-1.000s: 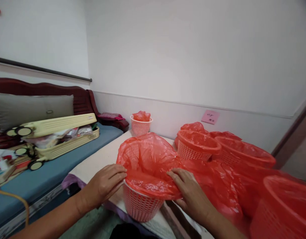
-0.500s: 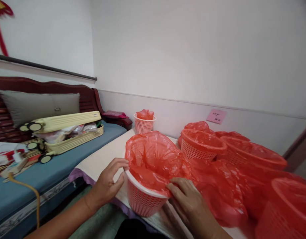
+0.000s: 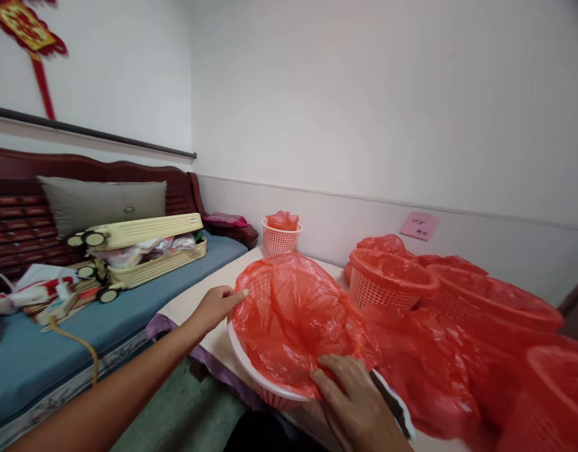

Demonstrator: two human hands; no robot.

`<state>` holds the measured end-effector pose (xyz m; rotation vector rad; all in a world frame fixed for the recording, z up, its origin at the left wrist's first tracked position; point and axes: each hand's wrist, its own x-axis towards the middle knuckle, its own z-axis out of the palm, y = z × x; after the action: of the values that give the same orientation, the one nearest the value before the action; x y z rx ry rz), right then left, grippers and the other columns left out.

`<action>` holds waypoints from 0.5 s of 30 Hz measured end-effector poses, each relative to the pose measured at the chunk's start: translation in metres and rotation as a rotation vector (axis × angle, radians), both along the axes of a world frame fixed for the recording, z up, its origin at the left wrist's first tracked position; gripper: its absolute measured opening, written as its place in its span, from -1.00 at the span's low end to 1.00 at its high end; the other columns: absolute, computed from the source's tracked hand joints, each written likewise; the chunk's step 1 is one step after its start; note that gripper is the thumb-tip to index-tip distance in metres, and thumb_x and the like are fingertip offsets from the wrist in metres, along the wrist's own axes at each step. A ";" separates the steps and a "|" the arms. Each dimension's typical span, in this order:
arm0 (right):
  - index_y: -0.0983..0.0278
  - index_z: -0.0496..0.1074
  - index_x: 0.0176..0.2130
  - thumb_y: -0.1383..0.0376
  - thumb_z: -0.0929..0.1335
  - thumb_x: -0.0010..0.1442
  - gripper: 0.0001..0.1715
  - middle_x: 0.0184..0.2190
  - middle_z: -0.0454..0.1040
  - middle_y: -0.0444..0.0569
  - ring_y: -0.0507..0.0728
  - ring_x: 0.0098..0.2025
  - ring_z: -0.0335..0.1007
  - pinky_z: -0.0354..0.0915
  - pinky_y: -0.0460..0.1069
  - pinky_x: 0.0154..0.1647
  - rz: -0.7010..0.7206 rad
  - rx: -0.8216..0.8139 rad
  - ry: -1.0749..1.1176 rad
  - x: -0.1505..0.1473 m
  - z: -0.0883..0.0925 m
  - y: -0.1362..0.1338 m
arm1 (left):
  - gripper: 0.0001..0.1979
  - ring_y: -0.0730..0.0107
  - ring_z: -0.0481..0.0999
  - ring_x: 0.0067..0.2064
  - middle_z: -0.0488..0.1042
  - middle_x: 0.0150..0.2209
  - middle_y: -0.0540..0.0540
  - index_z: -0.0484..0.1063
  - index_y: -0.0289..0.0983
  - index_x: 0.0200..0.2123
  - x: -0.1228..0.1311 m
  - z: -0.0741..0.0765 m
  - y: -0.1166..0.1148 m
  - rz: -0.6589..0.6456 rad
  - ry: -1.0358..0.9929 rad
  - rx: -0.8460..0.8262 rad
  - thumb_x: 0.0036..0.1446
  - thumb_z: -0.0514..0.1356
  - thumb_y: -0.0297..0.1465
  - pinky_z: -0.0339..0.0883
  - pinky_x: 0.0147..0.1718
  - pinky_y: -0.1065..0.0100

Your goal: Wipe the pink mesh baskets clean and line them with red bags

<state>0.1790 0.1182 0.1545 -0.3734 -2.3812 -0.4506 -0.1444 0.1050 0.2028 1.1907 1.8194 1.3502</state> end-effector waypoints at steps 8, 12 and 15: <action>0.37 0.27 0.19 0.39 0.31 0.22 -0.46 0.07 0.32 0.33 0.42 0.08 0.28 0.35 0.37 -0.04 -0.250 -0.015 -0.060 0.011 0.000 0.020 | -0.82 0.48 0.43 -0.44 0.42 -0.49 0.08 0.36 -0.28 -0.41 0.004 -0.003 -0.010 -0.044 -0.306 -0.057 0.12 0.27 -0.32 0.31 -0.42 0.38; 0.25 0.34 0.12 0.40 0.30 0.25 -0.57 0.00 0.39 0.18 0.35 0.04 0.33 0.31 0.35 0.01 -0.233 -0.230 -0.127 0.013 0.018 0.015 | -0.74 0.49 0.43 -0.43 0.45 -0.44 0.05 0.38 -0.28 -0.37 0.003 -0.001 -0.011 -0.053 -0.399 -0.097 0.08 0.31 -0.22 0.31 -0.44 0.40; 0.14 0.41 -0.02 0.36 0.32 0.26 -0.71 -0.10 0.44 0.01 0.23 -0.05 0.39 0.34 0.23 0.02 -0.193 -0.509 -0.198 0.017 0.049 0.006 | -0.75 0.52 0.42 -0.44 0.46 -0.41 0.03 0.39 -0.29 -0.32 0.005 0.001 -0.008 -0.059 -0.447 -0.129 0.03 0.32 -0.26 0.30 -0.47 0.45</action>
<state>0.1964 0.1244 0.2033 -0.8248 -2.6495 0.0488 -0.1395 0.0971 0.2036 0.7910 1.5127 1.3177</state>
